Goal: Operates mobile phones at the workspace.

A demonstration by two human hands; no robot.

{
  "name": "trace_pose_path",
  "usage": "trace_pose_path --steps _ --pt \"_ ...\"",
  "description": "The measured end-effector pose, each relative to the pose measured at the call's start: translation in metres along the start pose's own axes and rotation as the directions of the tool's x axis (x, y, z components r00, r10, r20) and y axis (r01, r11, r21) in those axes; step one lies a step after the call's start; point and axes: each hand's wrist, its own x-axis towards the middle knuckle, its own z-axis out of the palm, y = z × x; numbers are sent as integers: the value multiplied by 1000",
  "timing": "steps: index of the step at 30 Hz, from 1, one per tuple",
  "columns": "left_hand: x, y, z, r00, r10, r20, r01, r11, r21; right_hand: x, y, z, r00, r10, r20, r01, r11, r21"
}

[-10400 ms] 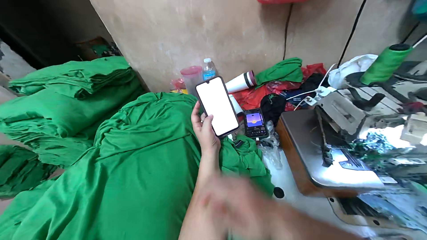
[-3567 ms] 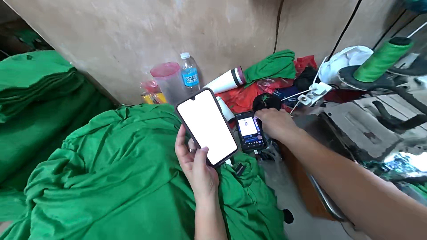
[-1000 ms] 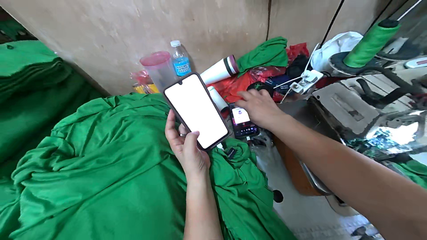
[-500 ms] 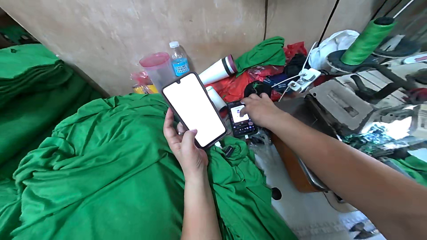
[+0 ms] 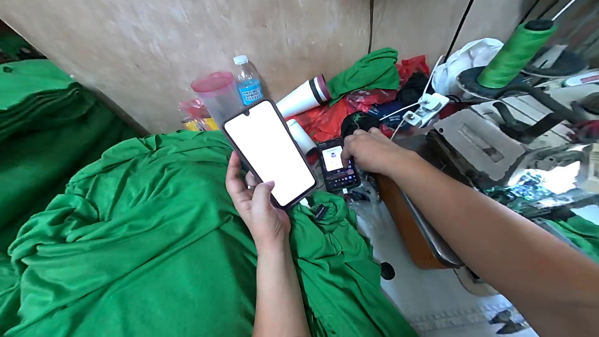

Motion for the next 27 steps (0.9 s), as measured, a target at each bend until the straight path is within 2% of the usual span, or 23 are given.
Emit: trace_pose_path --steps 4,9,14,16,23,27 --pt "0 1 0 1000 -6 -5 6 1000 2 1 -3 2 997 -67 41 68 998 -11" --pt "0 1 0 1000 -6 -9 6 1000 -3 3 -8 2 993 -23 112 31 997 -71" --pt "0 2 0 1000 -10 -3 10 1000 0 2 -2 1 997 -74 -34 74 997 -24" --pt "0 2 1 1000 -12 -4 12 1000 0 2 -2 2 997 -60 -46 59 998 -14" --pt "0 1 0 1000 -3 -4 3 1000 9 3 0 4 999 -23 22 24 1000 -13" --pt "0 1 0 1000 -7 0 7 1000 1 2 2 1 1000 3 9 -3 999 -34"
